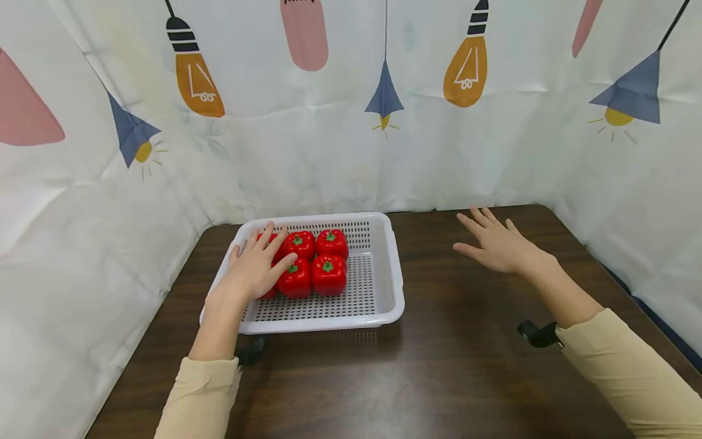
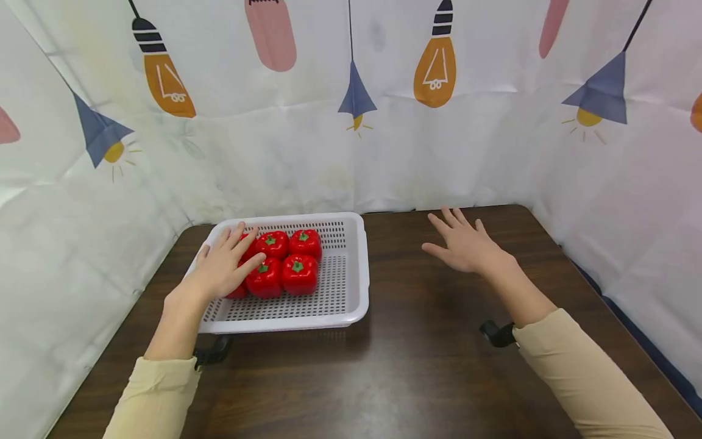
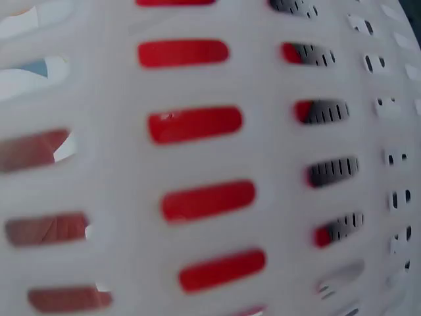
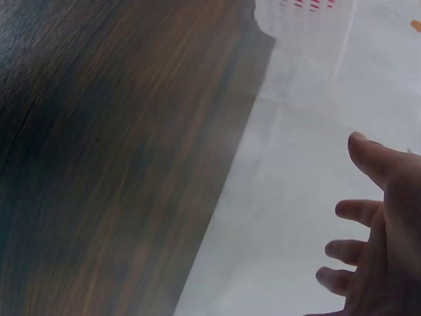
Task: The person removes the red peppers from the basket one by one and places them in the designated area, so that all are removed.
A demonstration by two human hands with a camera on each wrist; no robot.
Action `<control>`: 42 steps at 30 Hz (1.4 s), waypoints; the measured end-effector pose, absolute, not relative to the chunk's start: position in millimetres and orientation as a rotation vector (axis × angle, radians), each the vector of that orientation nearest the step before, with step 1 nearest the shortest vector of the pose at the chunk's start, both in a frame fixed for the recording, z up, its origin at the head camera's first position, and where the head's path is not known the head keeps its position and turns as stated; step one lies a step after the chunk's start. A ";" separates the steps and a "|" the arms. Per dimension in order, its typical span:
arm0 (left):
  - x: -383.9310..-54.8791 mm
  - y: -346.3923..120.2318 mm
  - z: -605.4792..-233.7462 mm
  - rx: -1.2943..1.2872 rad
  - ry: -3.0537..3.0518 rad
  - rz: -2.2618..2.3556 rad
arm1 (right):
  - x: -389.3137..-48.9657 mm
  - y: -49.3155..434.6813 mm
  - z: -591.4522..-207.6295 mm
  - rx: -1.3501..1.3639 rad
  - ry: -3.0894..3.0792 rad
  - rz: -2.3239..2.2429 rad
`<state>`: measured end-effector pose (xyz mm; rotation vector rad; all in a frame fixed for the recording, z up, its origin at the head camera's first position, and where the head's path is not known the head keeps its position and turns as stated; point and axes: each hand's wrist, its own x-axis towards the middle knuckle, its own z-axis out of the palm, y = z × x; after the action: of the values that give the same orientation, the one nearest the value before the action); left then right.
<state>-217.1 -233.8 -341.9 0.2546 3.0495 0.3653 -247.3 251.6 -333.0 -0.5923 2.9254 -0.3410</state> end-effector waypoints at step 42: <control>-170.1 -320.6 -351.2 0.495 3.177 0.849 | -261.1 115.9 -321.6 -1.221 3.003 -0.605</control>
<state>-170.1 -320.6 -351.2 0.4945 3.1769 0.8495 -261.1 115.9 -321.6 -1.2208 3.0029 -0.6054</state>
